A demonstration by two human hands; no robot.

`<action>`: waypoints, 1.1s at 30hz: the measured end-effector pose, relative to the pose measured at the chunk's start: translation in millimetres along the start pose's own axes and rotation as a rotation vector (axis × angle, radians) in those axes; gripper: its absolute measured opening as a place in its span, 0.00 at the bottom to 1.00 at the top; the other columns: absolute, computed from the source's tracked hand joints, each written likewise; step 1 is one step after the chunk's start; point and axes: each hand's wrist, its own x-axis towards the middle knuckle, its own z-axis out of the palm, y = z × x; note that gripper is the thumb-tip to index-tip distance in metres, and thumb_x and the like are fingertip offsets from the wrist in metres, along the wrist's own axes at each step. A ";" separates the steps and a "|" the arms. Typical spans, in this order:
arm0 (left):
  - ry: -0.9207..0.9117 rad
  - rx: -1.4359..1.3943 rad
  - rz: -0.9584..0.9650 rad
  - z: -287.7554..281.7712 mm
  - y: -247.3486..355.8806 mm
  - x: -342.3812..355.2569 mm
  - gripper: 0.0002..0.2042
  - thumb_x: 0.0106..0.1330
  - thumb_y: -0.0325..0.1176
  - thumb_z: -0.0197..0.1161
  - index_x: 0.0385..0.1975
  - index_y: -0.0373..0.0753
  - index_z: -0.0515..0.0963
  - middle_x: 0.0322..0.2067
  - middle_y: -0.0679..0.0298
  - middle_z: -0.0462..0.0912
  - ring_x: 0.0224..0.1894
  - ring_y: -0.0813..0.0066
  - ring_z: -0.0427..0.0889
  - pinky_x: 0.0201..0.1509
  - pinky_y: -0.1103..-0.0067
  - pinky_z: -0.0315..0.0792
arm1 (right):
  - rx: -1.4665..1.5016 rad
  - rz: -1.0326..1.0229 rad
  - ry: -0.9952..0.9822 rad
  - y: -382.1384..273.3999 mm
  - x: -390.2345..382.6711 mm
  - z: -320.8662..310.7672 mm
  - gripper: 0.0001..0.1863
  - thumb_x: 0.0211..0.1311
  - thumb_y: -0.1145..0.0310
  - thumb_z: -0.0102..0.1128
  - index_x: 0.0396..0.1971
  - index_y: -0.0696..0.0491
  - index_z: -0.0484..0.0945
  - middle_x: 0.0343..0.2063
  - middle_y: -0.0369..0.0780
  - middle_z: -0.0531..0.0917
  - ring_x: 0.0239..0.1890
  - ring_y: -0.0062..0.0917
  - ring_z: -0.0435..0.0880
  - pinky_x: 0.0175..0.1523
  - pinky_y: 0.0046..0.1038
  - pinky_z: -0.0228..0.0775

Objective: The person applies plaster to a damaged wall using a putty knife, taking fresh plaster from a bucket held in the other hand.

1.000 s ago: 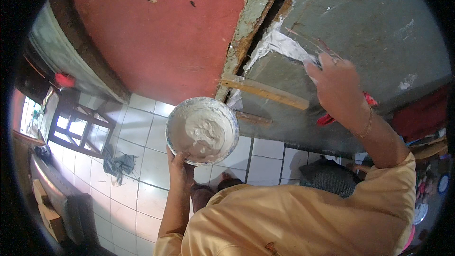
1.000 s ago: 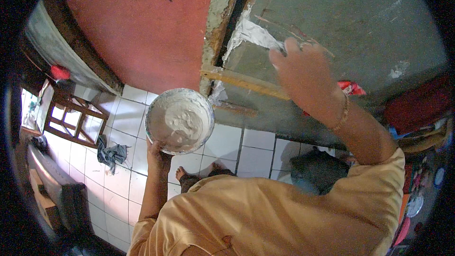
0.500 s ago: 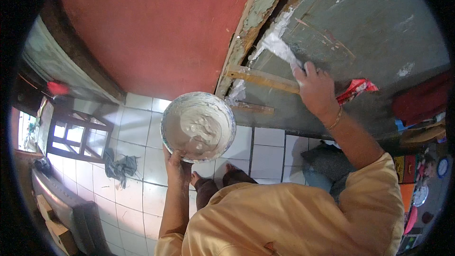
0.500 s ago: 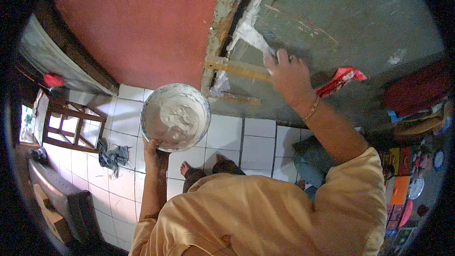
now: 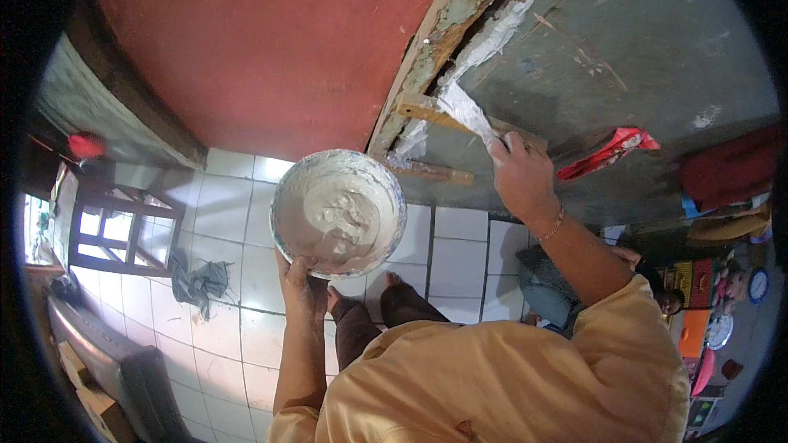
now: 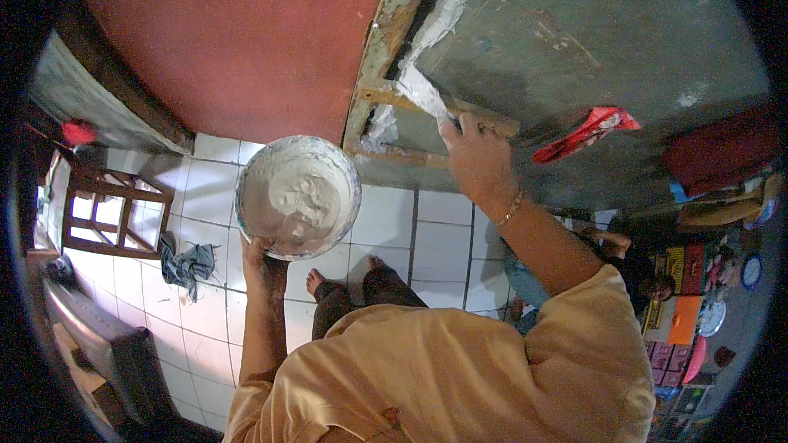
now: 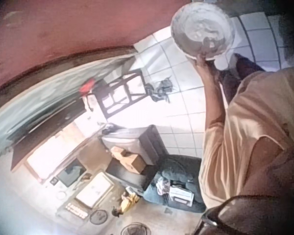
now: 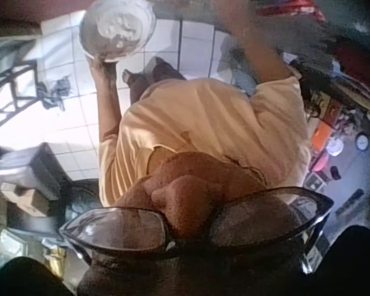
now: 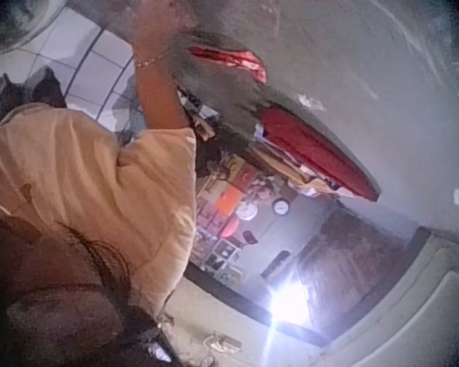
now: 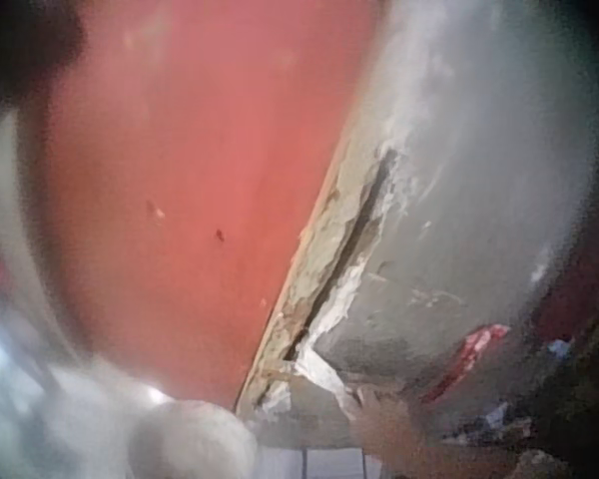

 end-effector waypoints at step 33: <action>0.112 -0.071 -0.083 -53.9 -70.8 22.8 0.37 0.49 0.25 0.54 0.65 0.37 0.54 0.57 0.52 0.65 0.60 0.56 0.67 0.64 0.63 0.65 | -0.258 -0.628 -0.131 -33.9 141.5 -90.4 0.06 0.50 0.74 0.53 0.29 0.55 0.79 0.22 0.47 0.79 0.31 0.41 0.81 0.37 0.38 0.73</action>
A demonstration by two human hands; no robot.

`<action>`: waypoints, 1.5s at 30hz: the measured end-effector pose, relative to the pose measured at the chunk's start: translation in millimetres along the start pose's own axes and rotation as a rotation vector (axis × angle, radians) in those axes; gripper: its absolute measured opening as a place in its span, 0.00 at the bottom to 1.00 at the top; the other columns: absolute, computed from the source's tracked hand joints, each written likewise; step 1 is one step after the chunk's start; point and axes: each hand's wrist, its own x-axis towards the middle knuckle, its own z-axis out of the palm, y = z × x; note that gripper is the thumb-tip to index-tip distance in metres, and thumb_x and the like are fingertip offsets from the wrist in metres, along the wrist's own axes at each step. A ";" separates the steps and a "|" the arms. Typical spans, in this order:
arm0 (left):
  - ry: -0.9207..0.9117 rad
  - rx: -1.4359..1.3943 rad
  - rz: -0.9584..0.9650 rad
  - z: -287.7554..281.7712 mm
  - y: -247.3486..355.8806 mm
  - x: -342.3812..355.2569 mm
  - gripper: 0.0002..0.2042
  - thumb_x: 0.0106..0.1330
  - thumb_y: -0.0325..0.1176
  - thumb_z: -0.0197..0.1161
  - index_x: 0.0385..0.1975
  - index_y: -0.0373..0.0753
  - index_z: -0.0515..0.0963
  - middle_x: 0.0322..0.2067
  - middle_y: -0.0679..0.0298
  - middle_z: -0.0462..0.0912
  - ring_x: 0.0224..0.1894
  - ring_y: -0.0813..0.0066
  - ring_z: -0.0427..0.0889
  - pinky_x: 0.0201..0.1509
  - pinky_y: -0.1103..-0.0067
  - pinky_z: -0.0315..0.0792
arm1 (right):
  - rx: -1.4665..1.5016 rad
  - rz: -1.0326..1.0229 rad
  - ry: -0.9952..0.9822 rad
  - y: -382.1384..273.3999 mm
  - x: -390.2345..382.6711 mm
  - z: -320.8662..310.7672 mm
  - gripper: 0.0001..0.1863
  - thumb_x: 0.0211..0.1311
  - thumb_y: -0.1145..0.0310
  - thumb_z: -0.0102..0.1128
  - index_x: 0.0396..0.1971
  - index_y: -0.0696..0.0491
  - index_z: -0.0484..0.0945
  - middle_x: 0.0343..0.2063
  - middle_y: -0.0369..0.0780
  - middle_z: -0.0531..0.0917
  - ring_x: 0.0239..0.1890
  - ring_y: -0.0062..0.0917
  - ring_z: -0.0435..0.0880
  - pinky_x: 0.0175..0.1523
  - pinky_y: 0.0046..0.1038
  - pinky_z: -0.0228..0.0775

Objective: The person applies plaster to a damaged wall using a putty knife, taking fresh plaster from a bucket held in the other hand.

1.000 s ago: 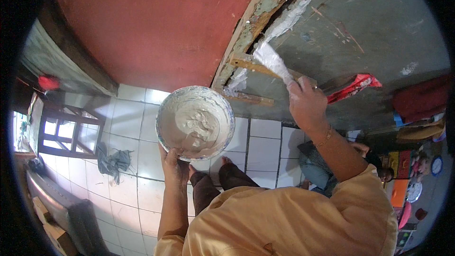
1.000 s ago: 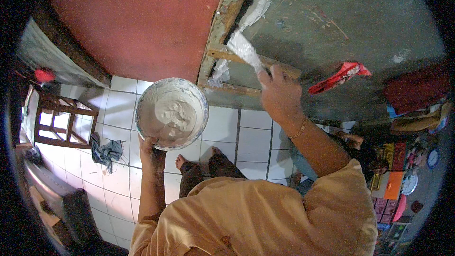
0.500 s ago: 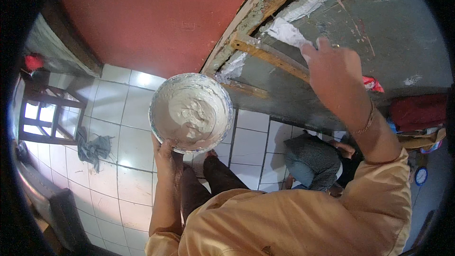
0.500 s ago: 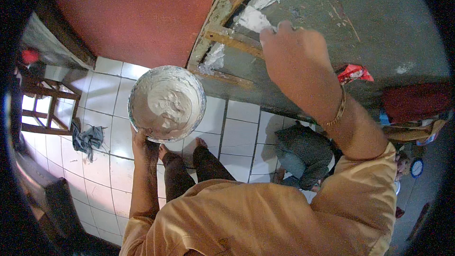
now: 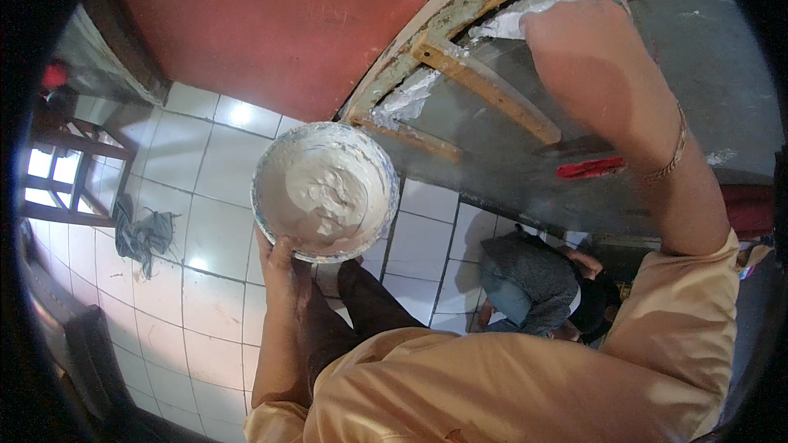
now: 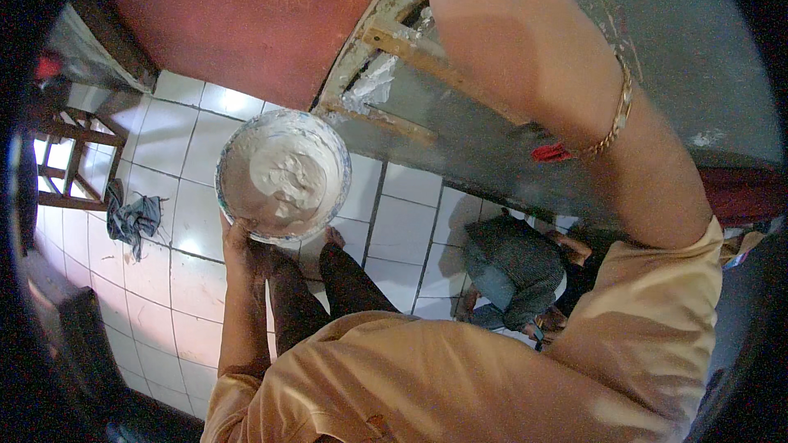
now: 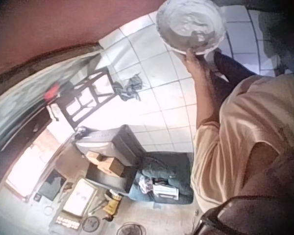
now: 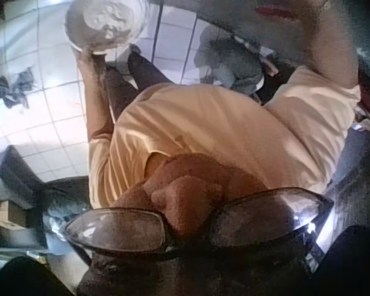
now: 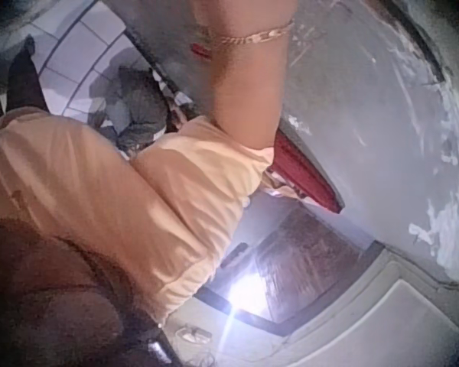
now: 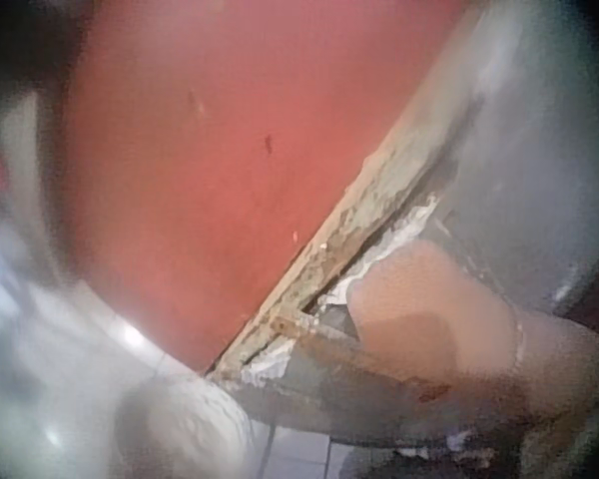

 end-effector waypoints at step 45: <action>0.066 -0.075 0.049 -7.0 -19.7 2.0 0.38 0.49 0.25 0.54 0.66 0.37 0.53 0.58 0.51 0.65 0.59 0.55 0.68 0.63 0.65 0.67 | 0.014 0.022 -0.136 6.6 14.0 63.4 0.07 0.50 0.73 0.53 0.25 0.58 0.80 0.25 0.50 0.81 0.32 0.45 0.82 0.39 0.42 0.75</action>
